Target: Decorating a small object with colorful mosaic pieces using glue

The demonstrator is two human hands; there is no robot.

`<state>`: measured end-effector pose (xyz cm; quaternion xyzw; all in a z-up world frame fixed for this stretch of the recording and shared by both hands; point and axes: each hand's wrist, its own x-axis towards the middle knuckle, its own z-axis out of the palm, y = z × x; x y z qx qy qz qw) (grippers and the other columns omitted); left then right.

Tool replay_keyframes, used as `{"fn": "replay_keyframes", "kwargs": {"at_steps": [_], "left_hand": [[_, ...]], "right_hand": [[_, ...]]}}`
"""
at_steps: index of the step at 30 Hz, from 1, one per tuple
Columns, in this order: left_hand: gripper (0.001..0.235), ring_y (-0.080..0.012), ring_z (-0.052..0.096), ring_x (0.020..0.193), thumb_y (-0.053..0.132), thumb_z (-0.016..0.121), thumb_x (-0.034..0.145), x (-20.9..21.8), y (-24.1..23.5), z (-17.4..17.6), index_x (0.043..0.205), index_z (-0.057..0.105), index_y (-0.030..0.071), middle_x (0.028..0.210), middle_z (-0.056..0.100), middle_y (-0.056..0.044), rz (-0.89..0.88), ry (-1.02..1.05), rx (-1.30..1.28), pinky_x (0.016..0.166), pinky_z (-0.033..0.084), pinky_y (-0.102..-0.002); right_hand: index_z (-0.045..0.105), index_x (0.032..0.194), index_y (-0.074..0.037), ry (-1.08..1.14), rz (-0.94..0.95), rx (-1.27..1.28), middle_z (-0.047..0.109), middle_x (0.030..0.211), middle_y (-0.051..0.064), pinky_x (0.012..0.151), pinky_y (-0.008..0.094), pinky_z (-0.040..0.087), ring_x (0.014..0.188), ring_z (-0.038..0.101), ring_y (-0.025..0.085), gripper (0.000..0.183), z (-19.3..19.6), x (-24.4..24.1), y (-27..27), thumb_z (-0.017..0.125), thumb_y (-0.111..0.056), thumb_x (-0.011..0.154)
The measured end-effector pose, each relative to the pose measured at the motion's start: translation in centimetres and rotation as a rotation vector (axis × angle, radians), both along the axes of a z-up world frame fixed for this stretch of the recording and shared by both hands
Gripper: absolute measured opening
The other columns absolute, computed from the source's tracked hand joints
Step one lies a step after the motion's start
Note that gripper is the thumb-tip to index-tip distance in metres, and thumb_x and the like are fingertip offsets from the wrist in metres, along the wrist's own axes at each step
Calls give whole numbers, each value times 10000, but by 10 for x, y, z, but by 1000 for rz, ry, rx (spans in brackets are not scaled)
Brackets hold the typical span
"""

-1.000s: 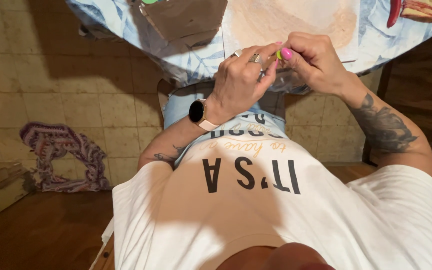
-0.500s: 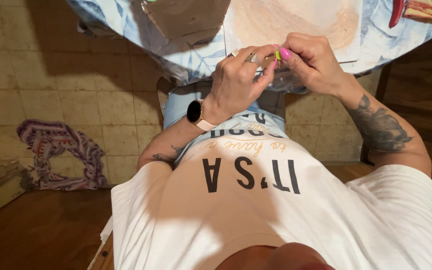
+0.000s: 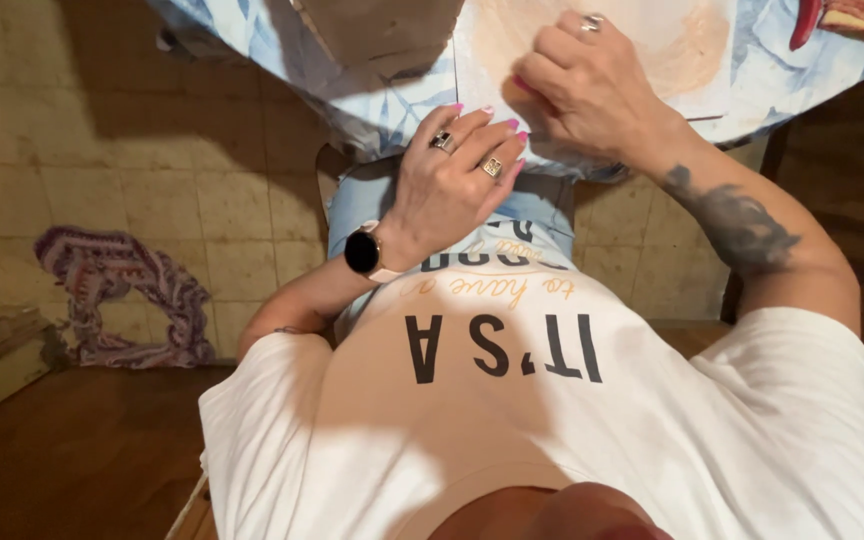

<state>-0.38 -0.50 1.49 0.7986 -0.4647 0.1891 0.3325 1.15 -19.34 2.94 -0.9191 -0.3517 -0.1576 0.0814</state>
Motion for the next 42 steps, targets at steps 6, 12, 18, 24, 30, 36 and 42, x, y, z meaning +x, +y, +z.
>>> {"fn": "replay_keyframes", "kwargs": {"at_steps": [6, 12, 18, 24, 30, 36, 42], "left_hand": [[164, -182, 566, 913, 186, 655, 807, 1, 8, -14, 907, 658, 56, 941, 612, -32, -38, 6, 60, 897, 337, -368], [203, -177, 583, 922, 195, 631, 805, 3, 10, -17, 974, 640, 84, 1016, 600, -18, -46, -23, 63, 880, 355, -358], [177, -188, 597, 879, 191, 641, 779, 2, 8, -14, 909, 650, 72, 949, 612, -27, -44, 9, 33, 882, 347, -359], [379, -191, 621, 905, 166, 699, 786, 1, -16, -4, 1103, 534, 40, 1116, 559, -86, -34, 101, -22, 915, 375, -394], [283, -198, 594, 735, 66, 623, 811, 1, -34, 7, 1067, 503, 43, 889, 602, -71, 11, 251, -225, 583, 511, -290], [202, -197, 575, 655, 34, 637, 759, 2, -37, 6, 942, 554, 48, 801, 601, -68, -2, 276, -275, 516, 480, -295], [178, -189, 563, 626, 37, 644, 755, 3, -38, 4, 914, 563, 52, 718, 541, -22, 22, 245, -297, 475, 454, -291]], "right_hand": [[462, 751, -116, -63, 56, -110, 392, 704, 12, 571, 313, 278, 643, 407, 199, 142, -12, 15, 16, 494, -144, 886], [489, 816, -122, 6, 185, -333, 416, 709, 10, 555, 280, 317, 661, 421, 167, 156, 0, -14, -25, 476, -256, 895], [412, 987, -244, 489, 14, -1291, 451, 866, -87, 540, 147, 378, 623, 452, 16, 170, 45, -32, -103, 377, -359, 867], [386, 743, -45, 501, -13, 107, 376, 653, 73, 528, 299, 332, 547, 341, 187, 164, 10, -44, -73, 324, -87, 888], [365, 740, 9, 634, 22, 456, 332, 675, 92, 497, 298, 265, 533, 298, 199, 311, 28, -39, -30, 269, -204, 946], [416, 768, 28, 623, 12, 494, 372, 670, 107, 497, 297, 293, 532, 354, 211, 283, 25, -38, -28, 303, -158, 948], [444, 756, 41, 608, -32, 517, 371, 647, 103, 500, 288, 297, 536, 363, 207, 283, 26, -38, -24, 324, -123, 953]]}}
